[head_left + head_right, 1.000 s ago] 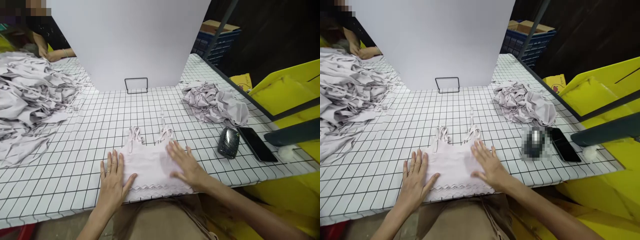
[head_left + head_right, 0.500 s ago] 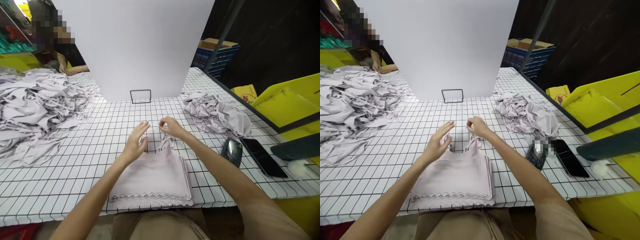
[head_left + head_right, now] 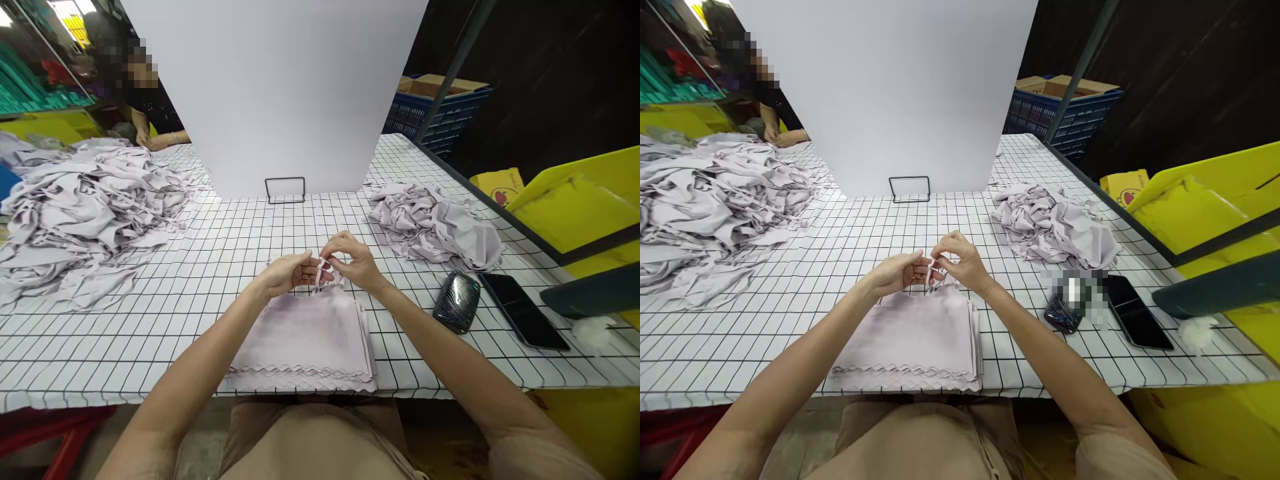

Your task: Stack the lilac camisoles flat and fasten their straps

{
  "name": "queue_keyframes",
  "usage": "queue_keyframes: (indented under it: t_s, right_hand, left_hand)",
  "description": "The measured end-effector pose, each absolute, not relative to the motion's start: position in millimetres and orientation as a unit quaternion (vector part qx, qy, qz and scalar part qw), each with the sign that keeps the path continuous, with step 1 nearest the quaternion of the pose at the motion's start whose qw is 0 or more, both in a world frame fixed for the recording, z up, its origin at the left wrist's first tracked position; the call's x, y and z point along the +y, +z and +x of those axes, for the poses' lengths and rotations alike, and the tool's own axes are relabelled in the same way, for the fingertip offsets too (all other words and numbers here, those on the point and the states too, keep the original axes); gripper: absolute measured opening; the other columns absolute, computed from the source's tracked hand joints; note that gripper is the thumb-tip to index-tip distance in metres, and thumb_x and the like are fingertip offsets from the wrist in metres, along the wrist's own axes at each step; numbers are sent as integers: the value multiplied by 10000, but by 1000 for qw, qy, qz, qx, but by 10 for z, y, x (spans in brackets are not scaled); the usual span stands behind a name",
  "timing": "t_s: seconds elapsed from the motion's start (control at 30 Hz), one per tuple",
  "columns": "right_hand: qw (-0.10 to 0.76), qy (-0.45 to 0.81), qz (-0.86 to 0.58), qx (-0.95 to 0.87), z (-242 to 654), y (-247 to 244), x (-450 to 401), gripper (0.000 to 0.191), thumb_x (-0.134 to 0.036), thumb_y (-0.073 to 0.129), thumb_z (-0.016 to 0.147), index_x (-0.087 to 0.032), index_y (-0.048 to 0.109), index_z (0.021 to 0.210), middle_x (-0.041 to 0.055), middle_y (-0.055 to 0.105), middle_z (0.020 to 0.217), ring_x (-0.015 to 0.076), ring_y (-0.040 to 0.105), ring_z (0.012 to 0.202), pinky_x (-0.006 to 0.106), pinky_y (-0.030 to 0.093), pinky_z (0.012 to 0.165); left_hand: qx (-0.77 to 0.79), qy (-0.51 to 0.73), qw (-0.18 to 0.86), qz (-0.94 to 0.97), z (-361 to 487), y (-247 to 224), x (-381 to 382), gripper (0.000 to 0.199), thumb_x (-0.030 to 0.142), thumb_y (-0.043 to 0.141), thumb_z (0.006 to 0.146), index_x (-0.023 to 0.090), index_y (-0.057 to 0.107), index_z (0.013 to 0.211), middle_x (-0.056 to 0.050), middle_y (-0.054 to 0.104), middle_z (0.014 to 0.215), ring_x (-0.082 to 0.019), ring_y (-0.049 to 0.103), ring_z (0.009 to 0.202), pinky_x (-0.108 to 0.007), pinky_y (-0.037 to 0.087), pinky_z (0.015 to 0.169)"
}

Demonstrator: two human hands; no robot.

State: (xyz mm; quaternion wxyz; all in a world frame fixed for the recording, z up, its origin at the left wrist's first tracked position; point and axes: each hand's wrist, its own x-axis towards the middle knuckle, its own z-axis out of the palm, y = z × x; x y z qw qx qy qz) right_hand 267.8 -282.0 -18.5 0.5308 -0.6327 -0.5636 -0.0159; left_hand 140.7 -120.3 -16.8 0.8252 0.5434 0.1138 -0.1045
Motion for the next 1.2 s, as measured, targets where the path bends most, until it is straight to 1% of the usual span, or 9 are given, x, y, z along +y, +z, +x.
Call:
queue_keyframes:
  t_s: [0.13,0.3,0.5,0.6,0.67,0.8,0.9,1.03,1.2]
  right_hand:
    - [559,1,-637,-531,2620,-200,-2881,162,-172,574,873,-253,693,799,39,715,812,234,607,910,443,549,845]
    - [548,23,-667,-505,2675,-242,-3000,144,-186,571,865,-241,690,805,47,713,829,227,634,919,434,546,872]
    - [472,251,-635,-558,2586,-169,-3059,319,-297,585,934,-227,692,1226,72,740,1164,203,683,1025,380,556,872]
    - [457,167,-654,-580,2507,-154,-3043,175,-302,638,918,-212,766,995,45,757,894,179,668,831,343,537,767]
    - [461,116,-660,-582,2475,-165,-3046,164,-279,631,922,-213,770,864,28,728,765,163,637,726,324,510,688]
    - [514,151,-652,-537,2412,-209,-3072,128,-280,671,897,-224,771,840,23,745,793,166,672,741,324,531,694]
    - [540,171,-659,-494,2361,-249,-3084,116,-269,680,886,-215,759,819,21,744,792,172,680,756,339,540,733]
    - [509,211,-690,-470,2361,-303,-3098,141,-291,639,916,-196,714,843,25,728,792,175,670,755,344,526,732]
    - [457,255,-693,-495,2418,-387,-3086,86,-272,660,892,-215,724,888,30,760,904,200,687,890,374,507,831]
  left_hand:
    - [142,-93,847,504,1330,-233,-1350,347,455,837,778,129,755,861,-69,725,843,-131,641,751,-305,505,808]
    - [176,-53,814,551,1135,-234,-1429,297,373,859,758,129,779,906,-39,706,799,-100,613,715,-302,525,812]
    - [151,-26,755,638,1101,-82,-1477,241,379,797,814,140,779,826,-56,726,800,-107,625,678,-328,577,781]
    - [143,-32,748,648,1116,-34,-1477,274,380,828,781,131,790,888,-79,757,841,-151,696,760,-373,605,850]
    - [175,-20,732,658,1113,-39,-1471,331,416,858,745,125,784,882,-86,765,810,-162,702,710,-378,625,794]
    - [197,3,719,667,1082,-94,-1479,384,479,870,706,123,750,785,-70,741,719,-140,652,600,-337,611,670]
    - [178,20,717,673,1015,-169,-1514,344,462,800,787,129,754,861,-78,754,806,-161,679,701,-353,599,742]
    - [166,105,576,794,847,-393,-1576,219,330,759,831,171,737,980,-76,749,980,-201,661,880,-383,547,837]
    - [155,120,345,918,694,-662,-1651,199,211,809,795,212,710,968,-38,710,930,-250,581,952,-420,437,864]
